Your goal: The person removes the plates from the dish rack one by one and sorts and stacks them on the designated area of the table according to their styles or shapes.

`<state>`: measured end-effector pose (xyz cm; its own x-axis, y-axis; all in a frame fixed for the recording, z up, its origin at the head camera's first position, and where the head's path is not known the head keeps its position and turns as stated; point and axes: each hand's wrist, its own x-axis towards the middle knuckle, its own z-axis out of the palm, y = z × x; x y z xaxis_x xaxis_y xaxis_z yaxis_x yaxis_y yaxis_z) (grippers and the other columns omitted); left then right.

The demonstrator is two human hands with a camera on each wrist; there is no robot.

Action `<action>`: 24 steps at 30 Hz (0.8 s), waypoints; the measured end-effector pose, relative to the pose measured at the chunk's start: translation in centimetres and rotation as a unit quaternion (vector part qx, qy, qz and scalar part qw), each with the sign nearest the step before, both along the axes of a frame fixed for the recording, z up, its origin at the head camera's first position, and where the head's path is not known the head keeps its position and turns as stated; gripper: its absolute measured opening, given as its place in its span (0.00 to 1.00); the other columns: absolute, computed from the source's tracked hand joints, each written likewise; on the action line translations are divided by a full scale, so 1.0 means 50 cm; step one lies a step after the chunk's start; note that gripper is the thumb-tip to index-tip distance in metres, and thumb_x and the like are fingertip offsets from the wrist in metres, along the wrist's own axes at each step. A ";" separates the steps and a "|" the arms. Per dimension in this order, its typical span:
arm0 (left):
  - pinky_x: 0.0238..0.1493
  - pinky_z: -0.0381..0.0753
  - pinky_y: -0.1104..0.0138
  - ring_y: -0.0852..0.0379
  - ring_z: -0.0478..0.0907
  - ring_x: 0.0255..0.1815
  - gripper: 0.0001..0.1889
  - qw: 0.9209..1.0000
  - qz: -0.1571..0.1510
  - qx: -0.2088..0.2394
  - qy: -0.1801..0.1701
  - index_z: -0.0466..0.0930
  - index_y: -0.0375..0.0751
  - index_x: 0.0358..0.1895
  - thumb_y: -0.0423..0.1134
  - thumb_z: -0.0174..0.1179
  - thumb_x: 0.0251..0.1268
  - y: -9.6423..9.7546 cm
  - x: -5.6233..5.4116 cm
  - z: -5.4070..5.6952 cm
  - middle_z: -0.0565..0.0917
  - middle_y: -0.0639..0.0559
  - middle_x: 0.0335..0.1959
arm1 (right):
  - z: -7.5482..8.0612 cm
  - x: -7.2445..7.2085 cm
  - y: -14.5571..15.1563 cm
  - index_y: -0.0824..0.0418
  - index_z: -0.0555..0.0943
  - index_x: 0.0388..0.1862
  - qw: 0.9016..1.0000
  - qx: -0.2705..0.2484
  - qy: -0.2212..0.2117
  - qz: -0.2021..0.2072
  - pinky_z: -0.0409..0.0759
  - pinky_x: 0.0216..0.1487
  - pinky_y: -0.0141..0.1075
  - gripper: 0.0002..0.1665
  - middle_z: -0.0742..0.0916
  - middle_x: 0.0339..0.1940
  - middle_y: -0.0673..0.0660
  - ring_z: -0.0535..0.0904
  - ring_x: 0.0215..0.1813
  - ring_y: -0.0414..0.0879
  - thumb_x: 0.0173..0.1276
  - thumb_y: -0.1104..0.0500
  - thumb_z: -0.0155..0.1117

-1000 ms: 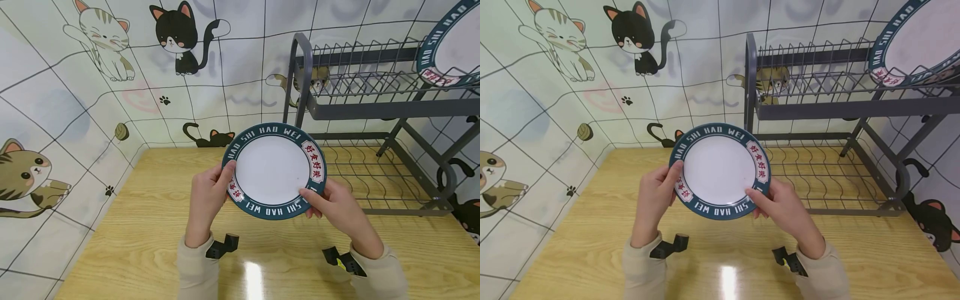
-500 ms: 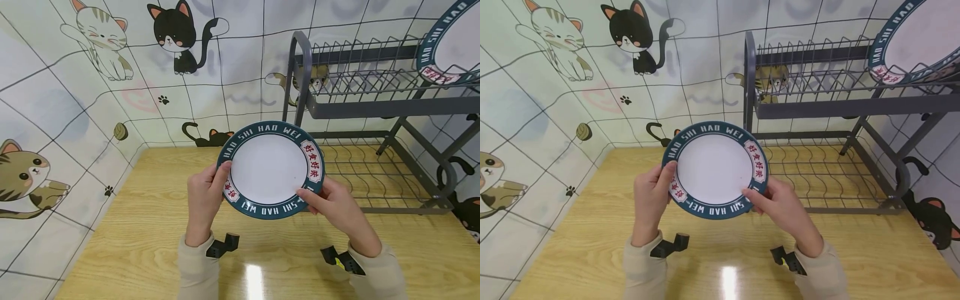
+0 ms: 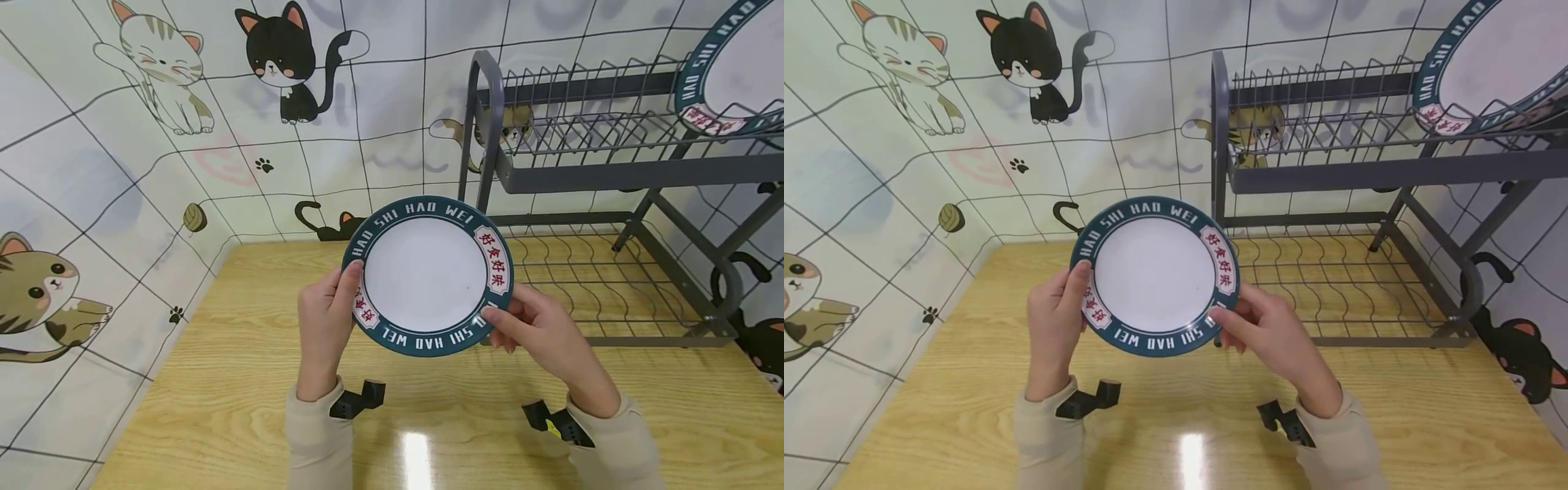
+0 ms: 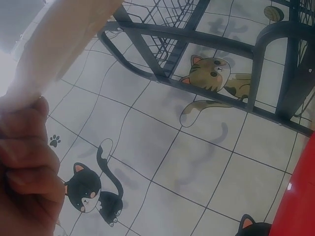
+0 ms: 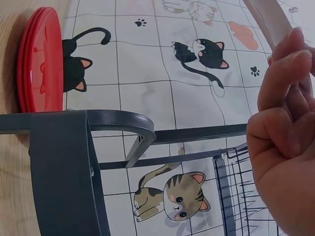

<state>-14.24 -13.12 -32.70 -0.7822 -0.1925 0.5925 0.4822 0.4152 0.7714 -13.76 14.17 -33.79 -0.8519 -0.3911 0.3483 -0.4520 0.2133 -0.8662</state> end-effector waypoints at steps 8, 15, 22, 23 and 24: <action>0.05 0.60 0.70 0.60 0.67 0.06 0.19 1.000 0.003 0.008 -0.014 0.80 0.41 0.26 0.51 0.50 0.64 -0.003 -0.004 0.000 0.73 0.53 0.10 | -0.001 -0.003 0.002 0.56 0.74 0.44 1.000 0.022 0.006 -0.003 0.68 0.15 0.34 0.09 0.78 0.19 0.51 0.71 0.19 0.44 0.65 0.62 0.55; 0.04 0.58 0.70 0.57 0.64 0.04 0.19 0.999 0.006 0.023 -0.027 0.80 0.42 0.26 0.52 0.50 0.63 -0.007 -0.003 -0.005 0.71 0.52 0.09 | -0.003 -0.005 0.002 0.54 0.74 0.43 0.999 0.036 0.006 -0.007 0.68 0.16 0.34 0.08 0.78 0.18 0.51 0.71 0.19 0.45 0.65 0.60 0.56; 0.04 0.59 0.70 0.57 0.65 0.05 0.19 0.999 0.010 0.026 -0.026 0.80 0.42 0.25 0.52 0.51 0.63 -0.010 -0.002 -0.005 0.72 0.52 0.09 | -0.002 -0.004 0.000 0.53 0.73 0.45 0.998 0.052 0.009 -0.022 0.66 0.17 0.34 0.10 0.76 0.15 0.50 0.71 0.19 0.45 0.65 0.58 0.56; 0.05 0.59 0.70 0.57 0.66 0.05 0.19 0.999 0.011 0.025 -0.026 0.80 0.42 0.25 0.52 0.51 0.63 -0.011 -0.003 -0.005 0.73 0.52 0.09 | -0.002 -0.004 0.000 0.53 0.73 0.45 0.998 0.053 0.011 -0.023 0.66 0.16 0.34 0.10 0.76 0.15 0.50 0.71 0.18 0.44 0.65 0.58 0.56; 0.05 0.60 0.70 0.57 0.66 0.05 0.19 0.999 0.012 0.027 -0.026 0.80 0.41 0.25 0.52 0.51 0.63 -0.011 -0.002 -0.004 0.73 0.52 0.10 | -0.002 -0.004 0.000 0.53 0.74 0.45 0.998 0.054 0.013 -0.023 0.66 0.16 0.34 0.10 0.76 0.15 0.50 0.71 0.18 0.44 0.65 0.58 0.56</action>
<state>-14.36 -13.66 -32.91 -0.8060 -0.2427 0.5399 0.4314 0.3839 0.8164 -13.94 14.18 -33.87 -0.8611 -0.3880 0.3286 -0.4616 0.3253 -0.8253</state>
